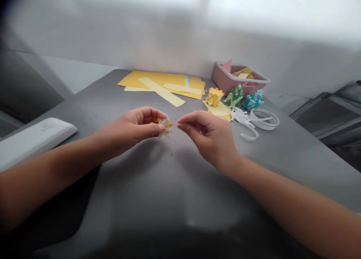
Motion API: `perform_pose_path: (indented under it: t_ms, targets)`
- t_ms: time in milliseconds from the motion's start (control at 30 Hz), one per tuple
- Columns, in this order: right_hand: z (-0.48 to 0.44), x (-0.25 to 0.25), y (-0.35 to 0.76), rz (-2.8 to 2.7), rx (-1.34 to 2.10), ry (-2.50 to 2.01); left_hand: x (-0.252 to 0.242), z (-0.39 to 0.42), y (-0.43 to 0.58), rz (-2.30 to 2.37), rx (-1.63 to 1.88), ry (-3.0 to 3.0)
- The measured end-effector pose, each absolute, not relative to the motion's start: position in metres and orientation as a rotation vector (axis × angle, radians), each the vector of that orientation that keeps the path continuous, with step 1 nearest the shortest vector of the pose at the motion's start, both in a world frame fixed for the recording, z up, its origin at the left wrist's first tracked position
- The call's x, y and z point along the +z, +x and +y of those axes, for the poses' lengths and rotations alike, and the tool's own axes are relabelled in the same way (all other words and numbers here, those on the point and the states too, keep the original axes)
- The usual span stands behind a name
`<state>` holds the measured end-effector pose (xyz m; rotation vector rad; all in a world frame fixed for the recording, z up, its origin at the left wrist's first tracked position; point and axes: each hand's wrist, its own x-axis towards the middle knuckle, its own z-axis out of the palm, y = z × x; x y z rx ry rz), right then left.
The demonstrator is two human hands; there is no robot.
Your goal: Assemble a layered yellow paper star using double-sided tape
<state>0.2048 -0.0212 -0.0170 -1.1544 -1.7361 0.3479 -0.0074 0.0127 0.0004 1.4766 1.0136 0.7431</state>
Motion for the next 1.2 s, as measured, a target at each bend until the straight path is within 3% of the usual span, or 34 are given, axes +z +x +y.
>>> perform_pose_path:
  t_ms: [1200]
  targets:
    - [-0.033, -0.024, 0.198, -1.807, 0.437, -1.123, 0.002, 0.007, -0.006, 0.873, 0.733, 1.457]
